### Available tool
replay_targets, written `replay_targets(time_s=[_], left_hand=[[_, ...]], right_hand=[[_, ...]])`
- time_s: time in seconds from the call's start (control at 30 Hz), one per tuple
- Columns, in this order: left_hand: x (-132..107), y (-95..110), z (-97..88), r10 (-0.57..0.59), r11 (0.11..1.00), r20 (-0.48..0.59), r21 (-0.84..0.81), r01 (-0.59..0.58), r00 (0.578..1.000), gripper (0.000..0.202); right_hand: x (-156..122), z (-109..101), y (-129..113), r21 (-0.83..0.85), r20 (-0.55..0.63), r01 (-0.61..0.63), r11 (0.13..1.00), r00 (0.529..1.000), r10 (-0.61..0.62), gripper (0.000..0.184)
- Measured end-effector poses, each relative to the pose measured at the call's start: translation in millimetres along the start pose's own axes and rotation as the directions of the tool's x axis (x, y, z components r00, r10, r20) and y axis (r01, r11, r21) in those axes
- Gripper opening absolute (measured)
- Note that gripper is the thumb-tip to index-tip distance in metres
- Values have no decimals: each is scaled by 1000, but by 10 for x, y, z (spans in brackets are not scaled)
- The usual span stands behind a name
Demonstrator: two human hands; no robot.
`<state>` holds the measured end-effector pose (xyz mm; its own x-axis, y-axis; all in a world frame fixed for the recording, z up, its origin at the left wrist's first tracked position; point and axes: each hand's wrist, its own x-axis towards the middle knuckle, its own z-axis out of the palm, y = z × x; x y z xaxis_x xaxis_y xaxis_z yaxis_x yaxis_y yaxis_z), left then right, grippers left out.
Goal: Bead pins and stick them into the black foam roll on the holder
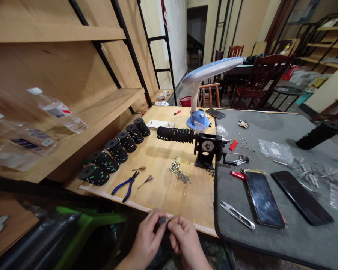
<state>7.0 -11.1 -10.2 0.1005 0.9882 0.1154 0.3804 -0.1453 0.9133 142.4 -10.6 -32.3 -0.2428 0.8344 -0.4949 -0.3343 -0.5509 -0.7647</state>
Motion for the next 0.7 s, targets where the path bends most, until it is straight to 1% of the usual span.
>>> replay_targets(time_s=[0.13,0.3,0.4,0.5,0.7], left_hand=[[-2,11,-27,50,998,48,43,-52,998,14],[4,37,-65,48,998,114,40,-53,992,17],[24,71,-73,42,998,135,34,-47,990,17],[39,87,-64,5,999,127,33,-10,992,13],[49,77,-43,-125,992,117,5,125,985,11]], right_hand=[[20,-14,1,-15,-12,17,1000,1000,-17,49],[46,-43,12,-73,16,78,994,997,-77,49],[52,-58,29,-74,24,100,992,995,-98,48],[57,-75,27,-61,-3,121,991,993,-122,45],[69,-108,-35,-43,-21,138,989,990,-139,48]])
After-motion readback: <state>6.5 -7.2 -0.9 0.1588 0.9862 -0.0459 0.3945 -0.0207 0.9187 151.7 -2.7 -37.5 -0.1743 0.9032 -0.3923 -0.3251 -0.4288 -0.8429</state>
